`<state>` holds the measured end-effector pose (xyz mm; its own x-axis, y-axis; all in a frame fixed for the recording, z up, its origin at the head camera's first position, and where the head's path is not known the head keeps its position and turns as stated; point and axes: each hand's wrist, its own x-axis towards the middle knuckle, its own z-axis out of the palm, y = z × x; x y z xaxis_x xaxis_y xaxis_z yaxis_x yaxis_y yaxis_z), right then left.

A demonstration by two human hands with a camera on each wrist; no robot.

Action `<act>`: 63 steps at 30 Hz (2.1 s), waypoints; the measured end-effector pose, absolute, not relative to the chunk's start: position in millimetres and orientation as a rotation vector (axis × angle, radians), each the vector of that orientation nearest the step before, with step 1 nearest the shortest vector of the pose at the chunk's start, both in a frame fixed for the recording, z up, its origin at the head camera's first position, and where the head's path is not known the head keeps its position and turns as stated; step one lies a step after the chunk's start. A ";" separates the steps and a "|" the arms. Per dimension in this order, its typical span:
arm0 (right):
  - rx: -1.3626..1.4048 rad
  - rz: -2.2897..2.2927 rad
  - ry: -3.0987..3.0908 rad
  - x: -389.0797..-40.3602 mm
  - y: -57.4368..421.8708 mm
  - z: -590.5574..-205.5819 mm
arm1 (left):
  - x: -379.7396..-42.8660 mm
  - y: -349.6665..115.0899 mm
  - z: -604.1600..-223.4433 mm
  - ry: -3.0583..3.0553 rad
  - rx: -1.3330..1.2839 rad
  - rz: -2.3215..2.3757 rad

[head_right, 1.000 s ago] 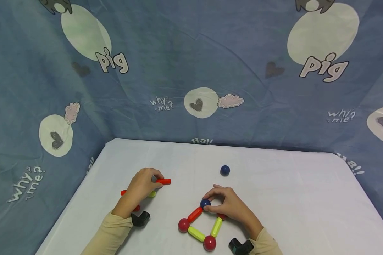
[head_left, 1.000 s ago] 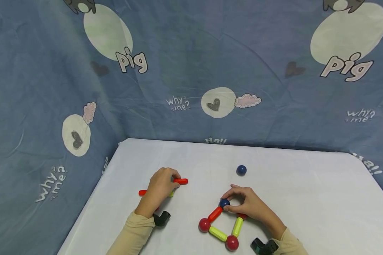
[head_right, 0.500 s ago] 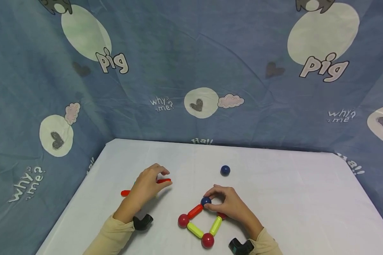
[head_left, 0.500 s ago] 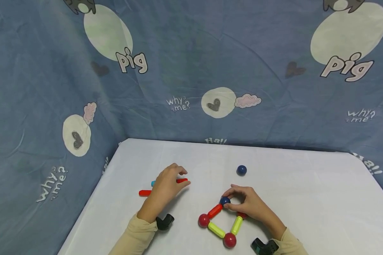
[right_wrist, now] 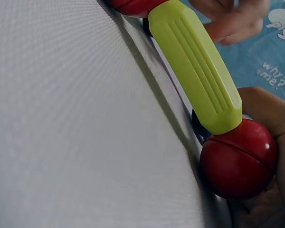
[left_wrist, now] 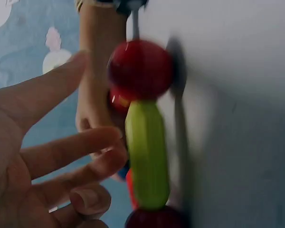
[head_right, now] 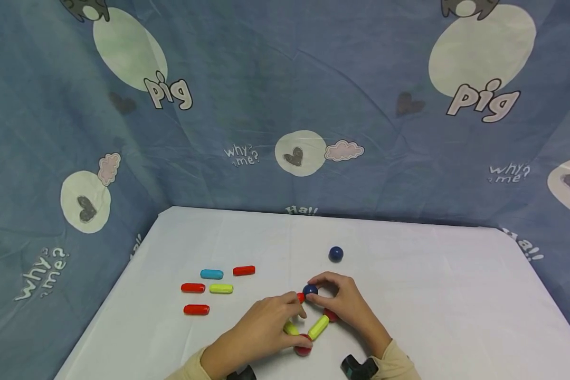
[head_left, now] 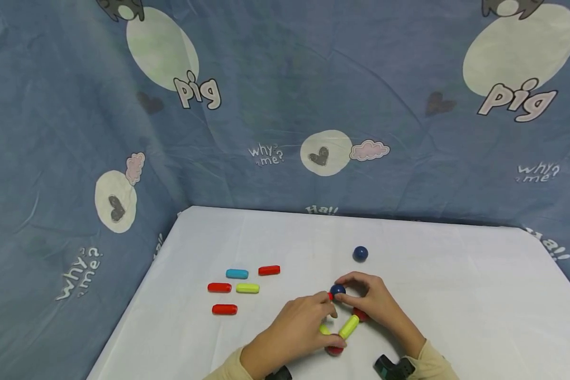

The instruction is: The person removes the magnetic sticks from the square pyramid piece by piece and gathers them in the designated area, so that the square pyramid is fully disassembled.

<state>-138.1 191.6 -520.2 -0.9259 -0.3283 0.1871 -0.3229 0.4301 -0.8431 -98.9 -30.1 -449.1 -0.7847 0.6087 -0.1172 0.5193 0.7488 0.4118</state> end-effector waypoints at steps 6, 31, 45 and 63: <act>-0.549 -1.544 2.638 -138.0 192.4 -519.0 | -96.2 -25.3 -451.8 2.576 0.957 0.522; -0.661 -1.533 2.557 -138.8 195.0 -519.9 | -127.7 -55.2 -454.0 2.791 0.636 0.568; -0.740 -1.553 2.489 -137.5 196.7 -518.2 | -131.4 -60.4 -460.7 2.799 0.699 0.595; -0.752 -1.544 2.548 -137.9 194.6 -519.8 | -131.1 -57.4 -464.3 2.852 0.747 0.524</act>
